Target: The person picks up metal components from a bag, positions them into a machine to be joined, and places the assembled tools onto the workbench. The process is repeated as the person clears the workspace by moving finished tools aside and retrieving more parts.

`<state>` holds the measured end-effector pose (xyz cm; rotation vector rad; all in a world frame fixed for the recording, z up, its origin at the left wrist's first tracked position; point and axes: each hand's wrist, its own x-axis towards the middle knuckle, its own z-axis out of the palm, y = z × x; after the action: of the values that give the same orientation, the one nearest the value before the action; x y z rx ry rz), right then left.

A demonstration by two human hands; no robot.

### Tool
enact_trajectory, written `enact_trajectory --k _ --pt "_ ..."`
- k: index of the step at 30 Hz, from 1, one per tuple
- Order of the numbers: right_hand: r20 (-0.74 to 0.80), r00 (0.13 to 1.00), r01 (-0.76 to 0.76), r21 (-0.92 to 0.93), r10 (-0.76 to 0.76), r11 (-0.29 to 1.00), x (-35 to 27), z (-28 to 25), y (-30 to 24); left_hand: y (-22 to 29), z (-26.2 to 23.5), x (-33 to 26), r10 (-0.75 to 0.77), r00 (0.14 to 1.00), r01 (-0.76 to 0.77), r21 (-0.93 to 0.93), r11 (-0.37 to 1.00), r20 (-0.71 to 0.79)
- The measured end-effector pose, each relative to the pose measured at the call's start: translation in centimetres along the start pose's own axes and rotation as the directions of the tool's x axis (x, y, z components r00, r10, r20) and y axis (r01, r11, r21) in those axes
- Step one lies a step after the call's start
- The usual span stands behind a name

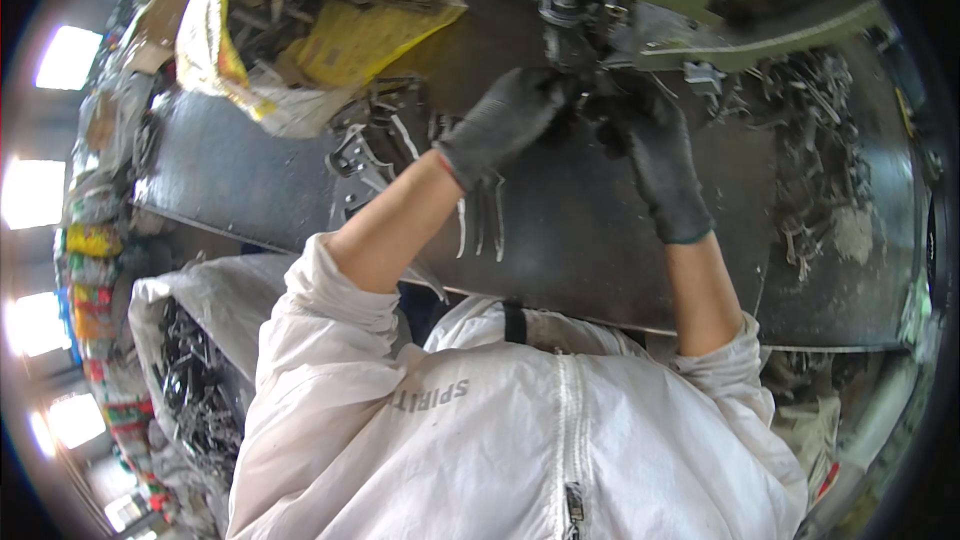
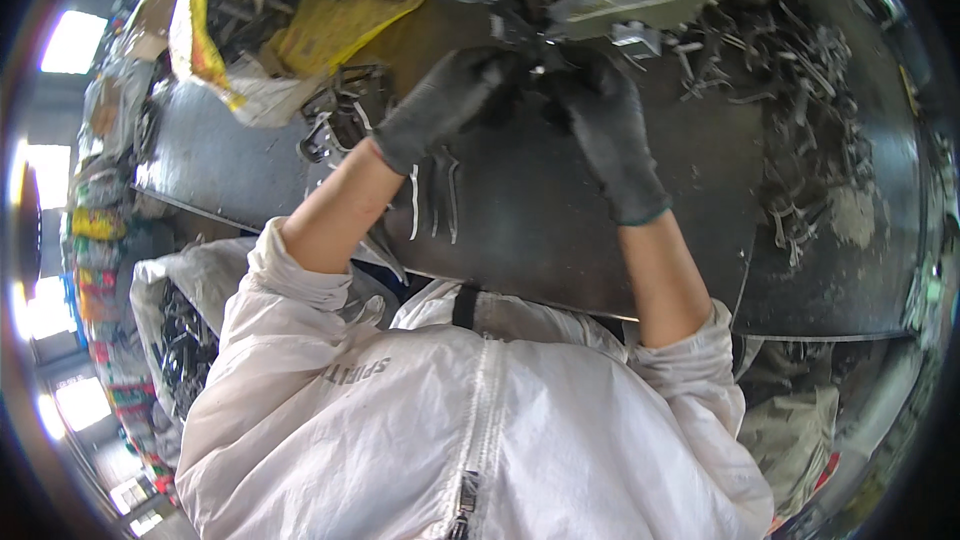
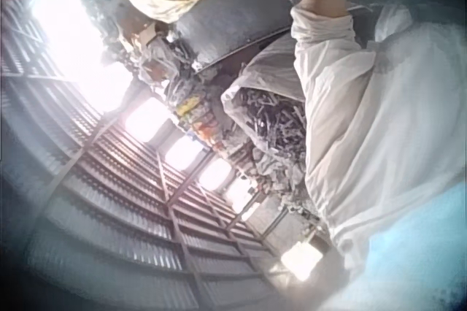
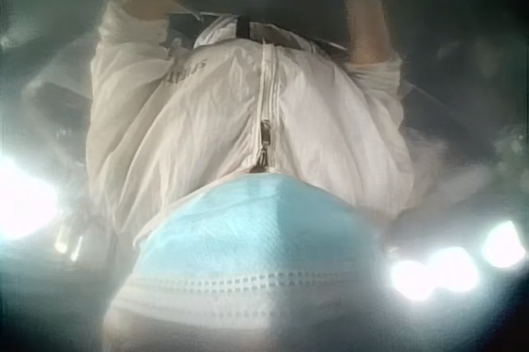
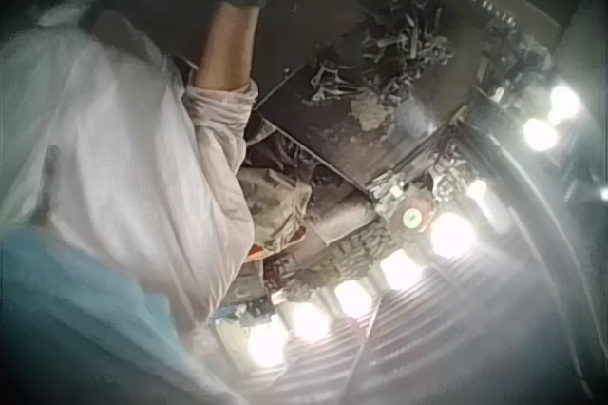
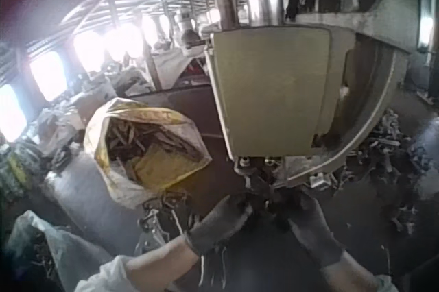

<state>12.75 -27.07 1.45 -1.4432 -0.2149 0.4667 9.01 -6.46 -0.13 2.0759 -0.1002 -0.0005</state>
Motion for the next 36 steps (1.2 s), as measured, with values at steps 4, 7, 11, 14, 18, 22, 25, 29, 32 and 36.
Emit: enact_trajectory --k 4,7,11,14,18,22,25,29,32,36 --pt "-0.059 0.994 -0.091 -0.063 0.087 0.994 0.4 0.1 -0.5 0.1 0.6 0.1 -0.138 0.990 0.138 0.014 0.990 -0.040" --pt "-0.017 0.992 -0.127 -0.090 0.126 0.988 0.9 -0.5 0.5 -1.7 1.0 0.9 -0.211 0.977 0.212 -0.023 0.977 0.012" --pt "-0.018 0.990 -0.143 -0.139 0.142 0.980 0.7 0.7 1.7 -7.8 1.0 0.2 0.030 0.994 -0.042 0.113 0.993 0.107" --pt "-0.013 0.991 -0.132 -0.060 0.131 0.989 1.2 -2.0 3.5 -3.7 -2.9 1.4 0.200 0.979 -0.116 0.683 0.722 -0.046" --pt "-0.033 0.994 -0.109 -0.041 0.108 0.993 0.7 -3.1 4.1 -8.7 -16.7 4.5 0.083 0.854 0.297 0.612 0.733 -0.514" --pt "0.109 0.988 -0.114 0.072 0.106 0.991 1.3 1.0 2.9 -25.1 -40.2 -7.4 0.166 0.872 0.450 0.887 0.098 -0.461" --pt "-0.022 0.995 -0.100 0.005 0.100 0.995 0.3 -0.5 1.5 -31.0 -34.2 -3.2 -0.356 0.711 0.693 0.690 0.210 -0.606" --pt "-0.023 0.984 -0.177 -0.135 0.176 0.975 -1.1 -0.2 -0.3 -31.4 -32.2 -3.3 -0.334 0.683 0.719 0.516 0.466 -0.649" --pt "-0.047 0.968 -0.251 -0.069 0.248 0.966 -1.0 -1.1 1.6 -28.4 -31.6 -3.3 -0.271 0.666 0.723 0.512 0.464 -0.695" --pt "-0.029 0.973 -0.229 -0.030 0.228 0.973 -0.8 -2.0 3.4 -21.4 -27.1 -1.4 -0.124 0.812 0.569 0.725 0.387 -0.571"
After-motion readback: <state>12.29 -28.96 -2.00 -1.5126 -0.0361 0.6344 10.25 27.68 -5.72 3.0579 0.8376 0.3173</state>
